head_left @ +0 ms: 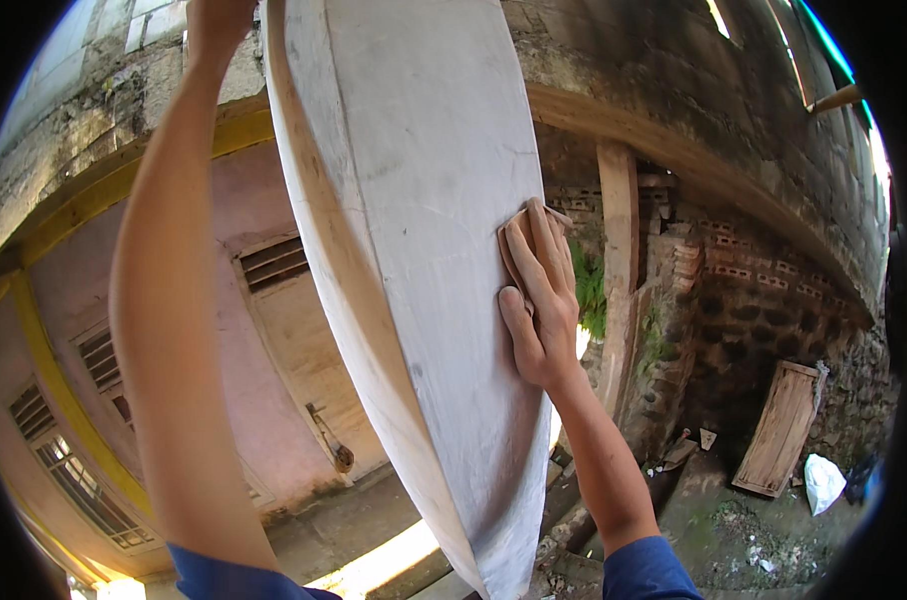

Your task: The person smooths a vertical concrete pillar using a sanding block held in the right hand while stabilizing with the left hand. The person moves the sanding block up and down the pillar's surface repeatedly.

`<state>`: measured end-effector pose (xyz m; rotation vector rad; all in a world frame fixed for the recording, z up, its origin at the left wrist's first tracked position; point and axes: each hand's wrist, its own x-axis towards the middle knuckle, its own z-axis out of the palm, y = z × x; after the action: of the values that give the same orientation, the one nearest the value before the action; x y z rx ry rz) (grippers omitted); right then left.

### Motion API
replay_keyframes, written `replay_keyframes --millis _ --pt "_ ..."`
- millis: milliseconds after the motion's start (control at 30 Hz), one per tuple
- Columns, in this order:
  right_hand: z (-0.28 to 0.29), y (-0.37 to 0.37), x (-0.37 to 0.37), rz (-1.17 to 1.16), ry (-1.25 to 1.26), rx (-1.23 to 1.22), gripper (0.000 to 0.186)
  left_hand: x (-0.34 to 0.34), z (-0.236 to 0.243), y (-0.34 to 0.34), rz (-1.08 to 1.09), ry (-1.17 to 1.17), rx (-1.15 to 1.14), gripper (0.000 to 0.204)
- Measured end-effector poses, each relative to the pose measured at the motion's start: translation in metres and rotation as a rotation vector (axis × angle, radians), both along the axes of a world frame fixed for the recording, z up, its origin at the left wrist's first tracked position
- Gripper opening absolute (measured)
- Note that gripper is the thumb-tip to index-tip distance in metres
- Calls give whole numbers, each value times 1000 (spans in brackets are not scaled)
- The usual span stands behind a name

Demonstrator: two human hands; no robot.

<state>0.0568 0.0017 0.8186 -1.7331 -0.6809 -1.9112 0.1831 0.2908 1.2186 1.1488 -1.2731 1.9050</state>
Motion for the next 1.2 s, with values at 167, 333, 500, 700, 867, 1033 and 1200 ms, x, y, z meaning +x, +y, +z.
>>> replay_keyframes --millis 167,333,500,700,867,1033,1200 --pt "-2 -4 -2 -38 -5 8 52 -23 -38 -11 139 252 -176 32" --pt "-1 -4 1 -17 -42 2 51 -36 -74 -39 58 58 -58 35" --pt "-4 6 12 -19 -73 11 52 -55 -165 -58 -67 241 42 48" --pt "-53 11 -5 -99 -27 65 55 -89 -292 -90 -256 393 118 64" --pt "-160 35 -24 -131 162 117 56 -123 -423 -98 -264 482 125 75" --pt "-278 66 -37 -78 295 104 58 -143 -529 -95 -186 601 94 73" --pt "-172 57 -32 -99 181 -84 56 -156 -607 -102 -245 674 87 74"
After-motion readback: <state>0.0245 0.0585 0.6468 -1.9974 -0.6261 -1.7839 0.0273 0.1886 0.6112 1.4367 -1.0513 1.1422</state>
